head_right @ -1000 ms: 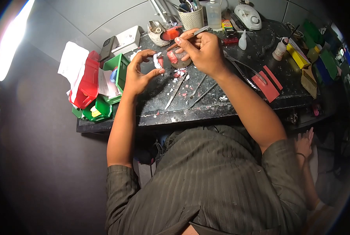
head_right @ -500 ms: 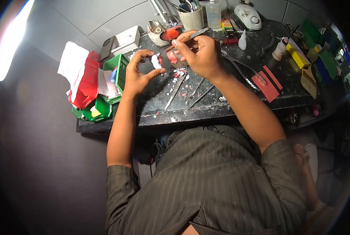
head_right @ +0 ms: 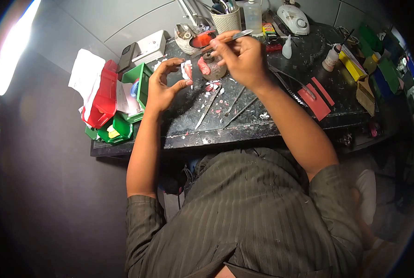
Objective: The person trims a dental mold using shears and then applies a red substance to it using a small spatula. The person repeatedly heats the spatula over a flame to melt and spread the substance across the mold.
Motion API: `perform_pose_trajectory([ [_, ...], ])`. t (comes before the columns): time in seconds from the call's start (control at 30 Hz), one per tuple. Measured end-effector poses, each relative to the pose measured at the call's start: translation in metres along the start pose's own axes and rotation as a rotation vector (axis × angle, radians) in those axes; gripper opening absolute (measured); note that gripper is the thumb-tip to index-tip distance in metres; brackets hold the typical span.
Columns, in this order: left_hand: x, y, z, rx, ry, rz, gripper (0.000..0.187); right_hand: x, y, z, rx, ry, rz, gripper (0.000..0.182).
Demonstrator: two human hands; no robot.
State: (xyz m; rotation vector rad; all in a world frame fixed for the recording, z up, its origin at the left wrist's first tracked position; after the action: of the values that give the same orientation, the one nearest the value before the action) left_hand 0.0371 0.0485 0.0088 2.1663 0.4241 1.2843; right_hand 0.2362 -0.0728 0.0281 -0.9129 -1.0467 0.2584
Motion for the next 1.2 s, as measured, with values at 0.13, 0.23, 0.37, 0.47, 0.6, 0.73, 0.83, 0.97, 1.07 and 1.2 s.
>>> perform_pose_trajectory([
  [0.13,-0.003,-0.008,0.003,-0.356,-0.058,-0.213,0.053,0.009,0.003,-0.016,-0.006,0.074,0.125,0.017],
  [0.23,-0.003,-0.003,0.004,-0.420,-0.078,-0.236,0.052,0.007,0.008,-0.014,0.168,0.018,0.296,0.020],
  [0.37,-0.003,-0.005,0.003,-0.390,-0.103,-0.216,0.051,0.005,0.011,-0.007,0.152,-0.026,0.297,0.019],
  [0.47,-0.003,-0.002,0.004,-0.432,-0.111,-0.236,0.050,0.004,0.011,-0.008,0.144,-0.055,0.299,0.019],
  [0.6,-0.003,-0.002,0.003,-0.431,-0.108,-0.252,0.050,0.005,0.011,-0.009,0.122,-0.072,0.313,0.019],
  [0.73,-0.004,0.001,0.004,-0.418,-0.105,-0.248,0.050,0.005,0.013,-0.008,0.112,-0.019,0.319,0.018],
  [0.83,-0.004,0.000,0.004,-0.394,-0.107,-0.247,0.050,0.004,0.012,-0.008,0.133,-0.086,0.326,0.018],
  [0.97,-0.003,-0.002,0.003,-0.277,-0.106,-0.193,0.051,0.004,0.010,-0.005,0.126,-0.038,0.275,0.017],
  [1.07,-0.003,-0.006,0.003,-0.255,-0.108,-0.165,0.051,0.004,0.010,-0.005,0.143,-0.034,0.250,0.016],
  [1.2,-0.004,-0.006,0.003,-0.261,-0.094,-0.190,0.051,0.003,0.009,-0.004,0.131,-0.032,0.247,0.016],
])
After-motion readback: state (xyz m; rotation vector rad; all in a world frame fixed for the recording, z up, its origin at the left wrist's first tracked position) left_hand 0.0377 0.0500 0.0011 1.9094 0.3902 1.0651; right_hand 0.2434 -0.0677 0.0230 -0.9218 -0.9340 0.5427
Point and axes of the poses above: each hand's wrist, its own x-axis towards the middle knuckle, its own z-axis out of the palm, y = z × x, the point moved 2 cm from there along x, towards the middle knuckle, and after that the axes turned 9 degrees about y, right-handed, at the moved point
